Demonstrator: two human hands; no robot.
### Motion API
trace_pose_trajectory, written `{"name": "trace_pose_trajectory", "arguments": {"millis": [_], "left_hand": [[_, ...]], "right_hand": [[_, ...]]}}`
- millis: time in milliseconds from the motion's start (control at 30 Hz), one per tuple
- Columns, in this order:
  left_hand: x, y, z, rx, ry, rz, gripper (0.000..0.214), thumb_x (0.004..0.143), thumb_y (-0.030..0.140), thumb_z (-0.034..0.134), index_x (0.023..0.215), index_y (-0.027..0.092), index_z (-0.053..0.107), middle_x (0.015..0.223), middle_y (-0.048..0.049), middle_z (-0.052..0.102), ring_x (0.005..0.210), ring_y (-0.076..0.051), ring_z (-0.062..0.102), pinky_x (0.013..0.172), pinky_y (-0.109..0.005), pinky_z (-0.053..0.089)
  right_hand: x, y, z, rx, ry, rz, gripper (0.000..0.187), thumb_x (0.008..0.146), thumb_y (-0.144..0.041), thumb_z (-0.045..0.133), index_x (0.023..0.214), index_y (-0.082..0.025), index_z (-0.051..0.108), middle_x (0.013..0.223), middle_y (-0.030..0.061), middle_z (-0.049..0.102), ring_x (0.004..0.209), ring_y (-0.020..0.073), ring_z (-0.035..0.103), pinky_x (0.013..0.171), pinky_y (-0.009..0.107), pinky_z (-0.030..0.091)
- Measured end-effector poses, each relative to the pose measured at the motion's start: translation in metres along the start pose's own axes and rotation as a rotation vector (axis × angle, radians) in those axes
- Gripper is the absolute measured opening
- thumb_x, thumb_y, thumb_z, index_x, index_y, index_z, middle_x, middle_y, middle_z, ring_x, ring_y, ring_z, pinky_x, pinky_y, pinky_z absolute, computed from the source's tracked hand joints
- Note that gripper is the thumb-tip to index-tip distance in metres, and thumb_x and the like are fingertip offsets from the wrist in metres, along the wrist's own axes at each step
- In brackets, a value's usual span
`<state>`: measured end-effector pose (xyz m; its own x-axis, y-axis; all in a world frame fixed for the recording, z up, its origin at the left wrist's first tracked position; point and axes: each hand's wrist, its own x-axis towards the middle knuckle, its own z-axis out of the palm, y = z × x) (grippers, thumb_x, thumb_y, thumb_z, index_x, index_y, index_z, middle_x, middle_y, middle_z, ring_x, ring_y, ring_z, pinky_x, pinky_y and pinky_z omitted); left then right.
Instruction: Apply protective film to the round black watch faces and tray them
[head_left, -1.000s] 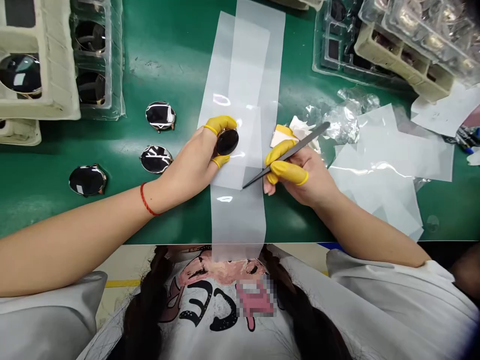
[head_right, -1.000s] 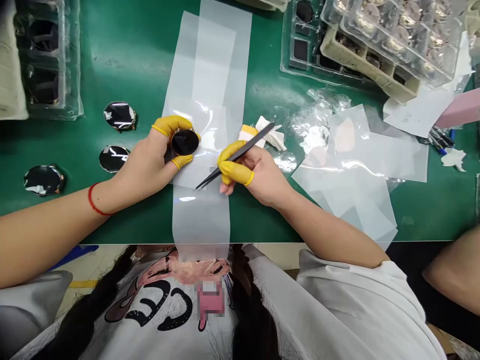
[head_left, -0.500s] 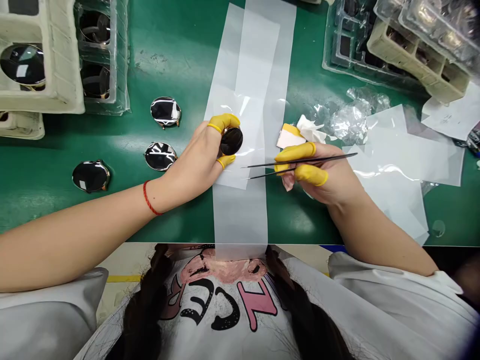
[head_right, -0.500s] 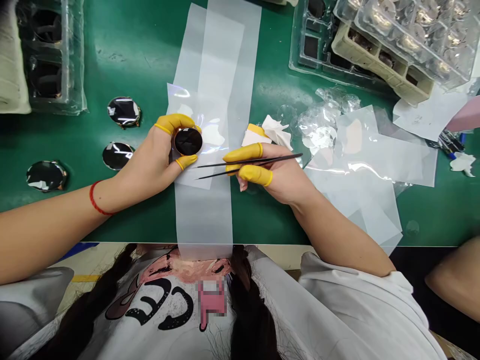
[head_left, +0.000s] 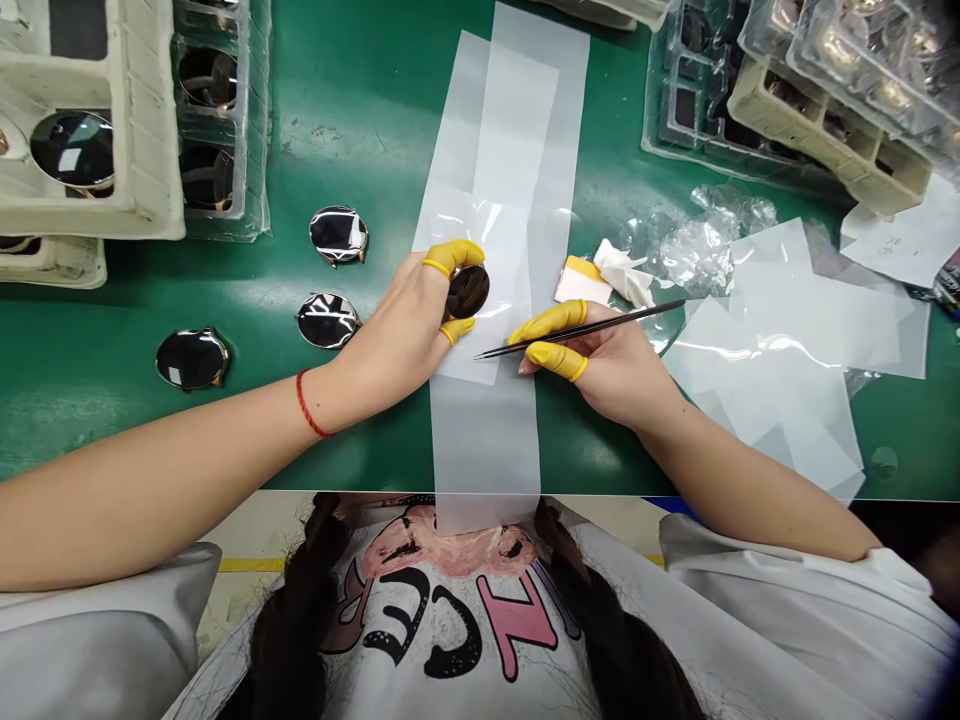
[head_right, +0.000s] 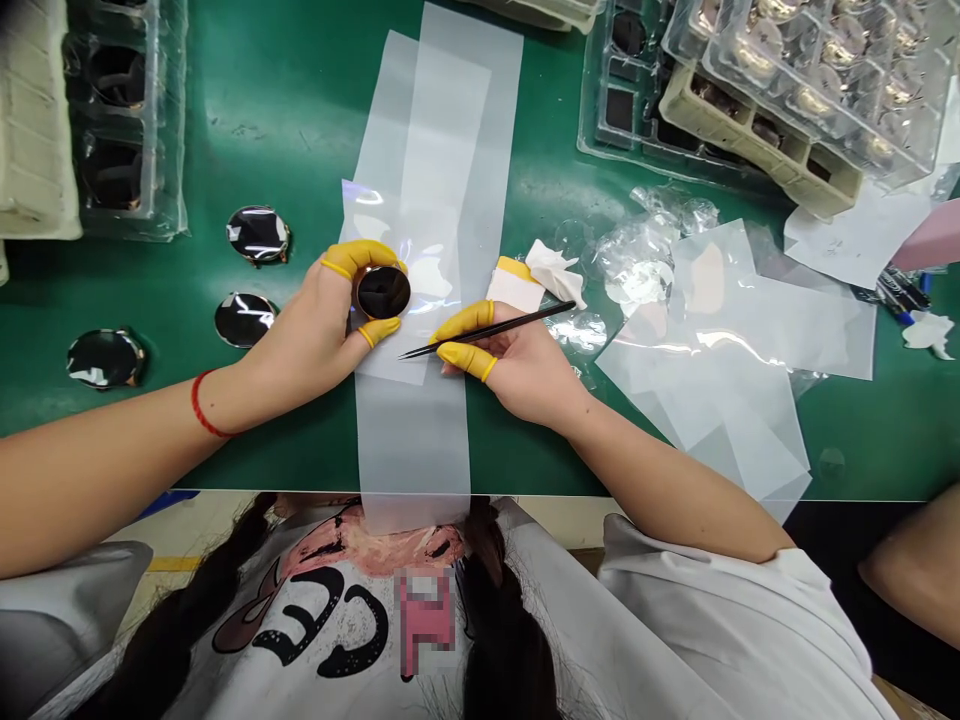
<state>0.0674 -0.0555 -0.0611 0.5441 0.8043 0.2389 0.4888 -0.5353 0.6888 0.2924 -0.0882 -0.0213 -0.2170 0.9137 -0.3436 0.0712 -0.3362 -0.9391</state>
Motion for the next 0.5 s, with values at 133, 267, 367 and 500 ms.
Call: {"name": "trace_pose_trajectory", "arguments": {"millis": [133, 267, 367, 500], "left_hand": [[0.0007, 0.0009, -0.0009, -0.005, -0.007, -0.001, 0.046, 0.090, 0.011, 0.054, 0.133, 0.018, 0.042, 0.139, -0.0110, 0.051, 0.133, -0.026, 0.049, 0.114, -0.044, 0.042], [0.0021, 0.0027, -0.0019, -0.019, -0.025, -0.034, 0.045, 0.090, 0.011, 0.053, 0.133, 0.017, 0.043, 0.137, -0.0110, 0.052, 0.130, -0.026, 0.050, 0.113, -0.045, 0.042], [0.0025, 0.0038, -0.0025, -0.025, -0.034, -0.047, 0.045, 0.090, 0.011, 0.053, 0.133, 0.017, 0.043, 0.137, -0.0108, 0.051, 0.130, -0.026, 0.050, 0.114, -0.045, 0.042], [0.0025, 0.0039, -0.0026, -0.028, -0.036, -0.038, 0.045, 0.089, 0.012, 0.054, 0.133, 0.017, 0.043, 0.136, -0.0108, 0.051, 0.130, -0.026, 0.049, 0.114, -0.044, 0.042]], "right_hand": [[0.0002, 0.0008, 0.0024, -0.022, 0.020, 0.013, 0.041, 0.065, -0.048, 0.089, 0.082, -0.018, 0.067, 0.077, 0.0022, 0.071, 0.064, 0.0132, 0.068, 0.069, 0.032, 0.064], [0.0006, 0.0022, 0.0022, -0.046, 0.021, 0.031, 0.038, 0.066, -0.045, 0.089, 0.082, -0.018, 0.067, 0.077, 0.0019, 0.070, 0.063, 0.0128, 0.067, 0.069, 0.032, 0.064], [0.0011, 0.0025, 0.0012, -0.061, 0.021, 0.034, 0.038, 0.066, -0.045, 0.089, 0.082, -0.018, 0.068, 0.079, 0.0025, 0.071, 0.064, 0.0128, 0.067, 0.070, 0.033, 0.064], [0.0017, 0.0026, 0.0006, -0.073, 0.022, 0.042, 0.039, 0.064, -0.047, 0.089, 0.082, -0.019, 0.068, 0.080, 0.0030, 0.072, 0.065, 0.0130, 0.067, 0.071, 0.032, 0.064]]}}
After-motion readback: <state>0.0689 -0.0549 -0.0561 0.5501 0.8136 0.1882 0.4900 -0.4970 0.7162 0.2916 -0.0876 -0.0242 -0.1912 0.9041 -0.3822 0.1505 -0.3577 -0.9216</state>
